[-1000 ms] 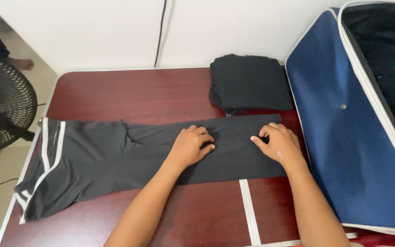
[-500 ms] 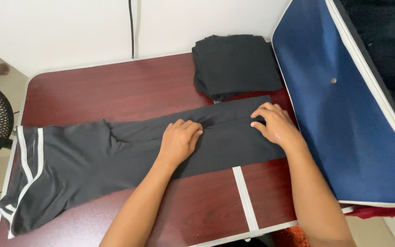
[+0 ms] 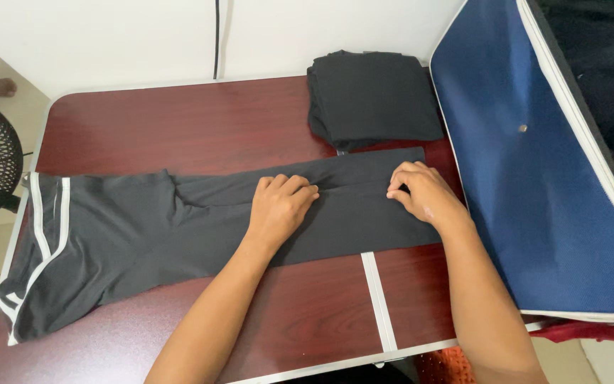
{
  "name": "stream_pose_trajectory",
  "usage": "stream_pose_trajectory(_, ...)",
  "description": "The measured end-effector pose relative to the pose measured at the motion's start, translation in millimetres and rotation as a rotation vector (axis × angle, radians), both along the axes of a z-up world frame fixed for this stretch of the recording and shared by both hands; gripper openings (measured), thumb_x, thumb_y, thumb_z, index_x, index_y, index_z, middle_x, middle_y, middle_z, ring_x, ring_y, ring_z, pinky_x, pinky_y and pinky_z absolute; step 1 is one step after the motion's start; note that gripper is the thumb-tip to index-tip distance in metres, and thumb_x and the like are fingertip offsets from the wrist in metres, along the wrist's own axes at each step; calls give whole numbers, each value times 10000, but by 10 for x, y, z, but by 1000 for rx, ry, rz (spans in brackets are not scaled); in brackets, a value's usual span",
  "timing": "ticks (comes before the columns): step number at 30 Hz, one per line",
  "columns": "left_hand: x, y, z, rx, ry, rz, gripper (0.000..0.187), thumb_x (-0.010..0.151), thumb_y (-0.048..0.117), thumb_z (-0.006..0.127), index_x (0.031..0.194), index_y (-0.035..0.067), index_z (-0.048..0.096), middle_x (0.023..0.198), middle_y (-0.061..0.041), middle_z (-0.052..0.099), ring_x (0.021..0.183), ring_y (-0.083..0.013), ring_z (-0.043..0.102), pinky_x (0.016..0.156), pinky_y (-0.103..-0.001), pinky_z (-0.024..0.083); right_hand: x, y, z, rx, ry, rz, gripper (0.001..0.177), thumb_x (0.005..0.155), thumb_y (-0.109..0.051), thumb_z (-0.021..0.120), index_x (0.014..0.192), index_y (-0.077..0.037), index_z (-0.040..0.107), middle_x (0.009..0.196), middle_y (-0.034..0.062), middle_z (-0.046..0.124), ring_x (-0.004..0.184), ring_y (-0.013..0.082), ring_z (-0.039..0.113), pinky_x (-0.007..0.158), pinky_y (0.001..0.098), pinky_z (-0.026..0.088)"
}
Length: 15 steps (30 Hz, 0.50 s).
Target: The person folds a dark gray t-shirt on a wooden table. They smooth the shirt, fold the sides inward, fold the bottom up, and then fold the shirt in half to create a compact rectangle.
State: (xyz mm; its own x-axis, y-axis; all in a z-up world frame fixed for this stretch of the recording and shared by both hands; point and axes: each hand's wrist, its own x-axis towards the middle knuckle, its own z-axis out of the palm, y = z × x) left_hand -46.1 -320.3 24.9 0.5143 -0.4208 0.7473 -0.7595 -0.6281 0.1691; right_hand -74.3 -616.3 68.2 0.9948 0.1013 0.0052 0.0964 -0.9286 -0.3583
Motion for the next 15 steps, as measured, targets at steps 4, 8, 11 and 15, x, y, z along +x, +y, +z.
stream_pose_trajectory(4, 0, -1, 5, 0, 10, 11, 44, 906, 197, 762, 903, 153, 760, 938, 47, 684, 800, -172, 607, 771, -362, 425, -41, 10, 76, 14, -36, -26, 99, 863, -177, 768, 881, -85, 735, 1037, 25, 738, 1049, 224, 665, 956, 387, 529)
stream_pose_trajectory(8, -1, -7, 4, -19, 72, 3, 26, 927, 164, 735, 910, 147, 725, 917, 36, 680, 796, -180, 616, 756, -365, 425, -107, -23, 131, 92, -86, 35, 107, 930, -138, 718, 969, -55, 663, 964, 77, 729, 930, 268, 647, 835, 403, 516)
stream_pose_trajectory(11, -15, -3, 4, -50, 94, 10, 35, 935, 156, 719, 923, 135, 694, 886, 27, 665, 772, -190, 618, 730, -365, 427, -89, -23, 91, 194, -45, 40, 111, 961, -143, 681, 1008, -57, 628, 822, 85, 691, 747, 256, 629, 708, 401, 508)
stream_pose_trajectory(15, -9, -19, 8, -53, 139, 37, 59, 948, 155, 711, 910, 129, 675, 805, -1, 625, 703, -203, 613, 652, -374, 423, -28, -72, 13, 286, -151, 71, 184, 922, -121, 679, 1091, -59, 638, 676, 86, 596, 598, 229, 563, 615, 396, 476)
